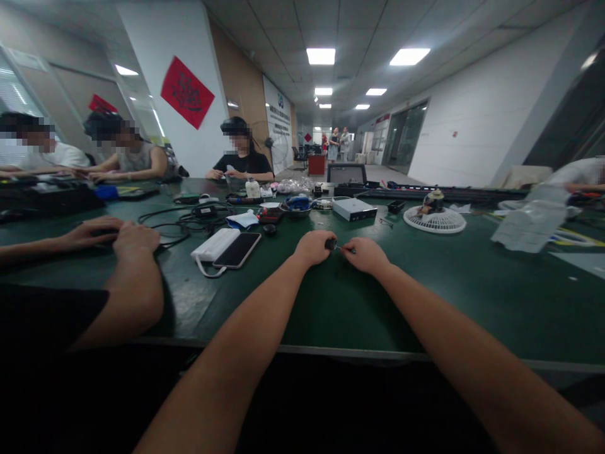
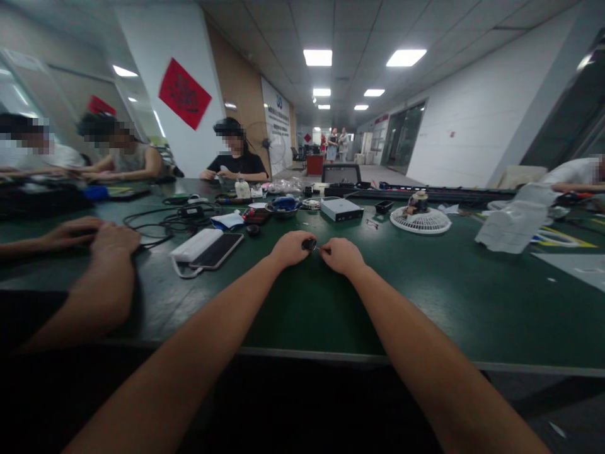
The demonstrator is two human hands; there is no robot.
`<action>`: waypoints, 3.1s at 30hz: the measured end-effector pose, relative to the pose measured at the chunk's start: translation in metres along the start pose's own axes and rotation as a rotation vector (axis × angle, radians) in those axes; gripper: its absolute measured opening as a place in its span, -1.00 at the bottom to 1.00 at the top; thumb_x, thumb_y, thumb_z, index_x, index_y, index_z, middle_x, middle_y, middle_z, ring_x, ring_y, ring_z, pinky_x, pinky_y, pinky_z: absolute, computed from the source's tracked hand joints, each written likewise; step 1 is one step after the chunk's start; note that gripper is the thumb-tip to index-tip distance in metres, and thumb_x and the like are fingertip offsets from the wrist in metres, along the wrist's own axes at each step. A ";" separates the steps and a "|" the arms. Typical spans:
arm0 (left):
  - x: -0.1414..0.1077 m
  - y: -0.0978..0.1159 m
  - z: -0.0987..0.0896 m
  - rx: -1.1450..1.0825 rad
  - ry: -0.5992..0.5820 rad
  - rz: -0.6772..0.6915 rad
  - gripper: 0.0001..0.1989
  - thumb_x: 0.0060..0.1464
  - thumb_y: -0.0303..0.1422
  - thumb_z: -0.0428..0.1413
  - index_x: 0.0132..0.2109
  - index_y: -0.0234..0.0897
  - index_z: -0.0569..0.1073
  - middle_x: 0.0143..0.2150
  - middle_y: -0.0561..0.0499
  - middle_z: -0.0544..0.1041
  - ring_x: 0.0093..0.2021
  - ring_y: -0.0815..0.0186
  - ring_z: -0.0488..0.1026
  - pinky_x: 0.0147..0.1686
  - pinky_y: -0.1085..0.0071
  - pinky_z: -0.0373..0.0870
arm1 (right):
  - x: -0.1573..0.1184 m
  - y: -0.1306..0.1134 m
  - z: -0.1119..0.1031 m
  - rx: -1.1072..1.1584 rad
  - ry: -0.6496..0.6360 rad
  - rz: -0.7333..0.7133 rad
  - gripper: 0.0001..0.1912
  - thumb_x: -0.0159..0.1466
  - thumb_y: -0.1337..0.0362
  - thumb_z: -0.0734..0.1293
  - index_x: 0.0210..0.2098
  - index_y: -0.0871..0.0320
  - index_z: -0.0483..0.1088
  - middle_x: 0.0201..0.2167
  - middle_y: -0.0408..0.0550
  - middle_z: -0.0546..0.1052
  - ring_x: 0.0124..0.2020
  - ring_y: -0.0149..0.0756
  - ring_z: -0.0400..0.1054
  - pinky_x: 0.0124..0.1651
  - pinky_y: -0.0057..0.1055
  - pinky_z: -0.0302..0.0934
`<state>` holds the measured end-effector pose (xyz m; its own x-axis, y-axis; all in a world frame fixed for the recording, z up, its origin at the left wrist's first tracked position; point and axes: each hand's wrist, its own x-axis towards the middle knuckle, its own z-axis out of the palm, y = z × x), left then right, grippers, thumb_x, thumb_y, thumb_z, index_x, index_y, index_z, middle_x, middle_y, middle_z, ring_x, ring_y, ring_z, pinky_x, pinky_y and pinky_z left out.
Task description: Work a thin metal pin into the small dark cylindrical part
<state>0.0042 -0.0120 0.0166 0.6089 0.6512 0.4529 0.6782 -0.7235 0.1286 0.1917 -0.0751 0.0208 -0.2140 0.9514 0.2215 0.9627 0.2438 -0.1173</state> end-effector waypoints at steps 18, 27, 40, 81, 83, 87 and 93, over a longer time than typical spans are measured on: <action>0.002 -0.001 0.002 -0.013 -0.001 0.027 -0.64 0.04 -0.45 0.14 0.01 -0.13 0.57 -0.01 -0.03 0.63 0.06 0.14 0.52 0.14 0.26 0.40 | 0.001 0.001 0.003 0.009 0.003 0.010 -0.72 0.42 0.12 0.30 0.00 0.16 0.45 0.00 0.02 0.52 -0.04 -0.18 0.45 0.04 -0.10 0.36; 0.002 -0.006 0.005 -0.027 0.030 0.058 -0.65 0.05 -0.44 0.12 0.00 -0.15 0.57 -0.03 -0.03 0.63 0.03 0.15 0.53 0.09 0.29 0.42 | -0.001 -0.003 0.000 0.033 0.112 -0.002 -0.70 0.40 0.13 0.25 -0.02 0.00 0.58 -0.08 -0.02 0.61 -0.02 -0.14 0.45 0.06 -0.32 0.24; 0.002 -0.005 0.004 -0.024 0.036 0.074 -0.67 0.04 -0.45 0.12 -0.04 -0.14 0.58 -0.07 -0.01 0.64 -0.02 0.15 0.55 0.05 0.28 0.43 | -0.004 -0.003 -0.001 0.074 0.237 -0.037 -0.70 0.39 0.17 0.27 -0.01 0.00 0.59 -0.10 -0.08 0.64 -0.13 -0.20 0.48 -0.03 -0.38 0.27; 0.002 -0.001 0.003 0.050 0.026 0.064 -0.69 0.04 -0.42 0.13 -0.05 -0.14 0.58 -0.09 -0.02 0.65 -0.02 0.11 0.55 0.01 0.25 0.42 | 0.000 -0.003 0.001 0.064 0.111 -0.059 -0.70 0.36 0.22 0.29 0.00 -0.04 0.58 -0.12 -0.11 0.66 -0.13 -0.19 0.52 -0.09 -0.39 0.29; 0.002 0.001 0.002 0.051 0.022 0.058 -0.69 0.05 -0.42 0.14 -0.05 -0.13 0.57 -0.08 0.00 0.65 -0.01 0.12 0.55 0.02 0.26 0.41 | 0.000 -0.004 0.000 0.060 0.116 -0.047 -0.70 0.38 0.20 0.28 0.03 -0.02 0.56 -0.08 -0.09 0.64 -0.11 -0.20 0.50 -0.06 -0.38 0.29; 0.002 0.002 0.000 0.061 0.025 0.014 -0.70 0.07 -0.41 0.16 -0.02 -0.13 0.56 -0.07 -0.02 0.63 0.01 0.12 0.53 0.04 0.24 0.40 | 0.000 -0.004 0.003 0.039 0.102 0.018 -0.72 0.42 0.16 0.28 0.03 0.09 0.50 -0.11 -0.02 0.60 -0.11 -0.20 0.49 -0.02 -0.24 0.33; 0.001 0.000 0.000 0.086 0.028 -0.105 -0.72 0.26 -0.25 0.14 0.04 -0.28 0.49 -0.01 -0.11 0.56 0.03 0.12 0.49 0.11 0.03 0.37 | 0.002 0.001 0.006 0.024 0.075 0.078 -0.71 0.42 0.12 0.30 0.00 0.17 0.45 -0.06 0.01 0.53 -0.12 -0.22 0.47 -0.03 -0.15 0.39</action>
<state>0.0046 -0.0112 0.0172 0.5220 0.7149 0.4653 0.7711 -0.6287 0.1007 0.1910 -0.0714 0.0154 -0.1248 0.9512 0.2822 0.9715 0.1749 -0.1597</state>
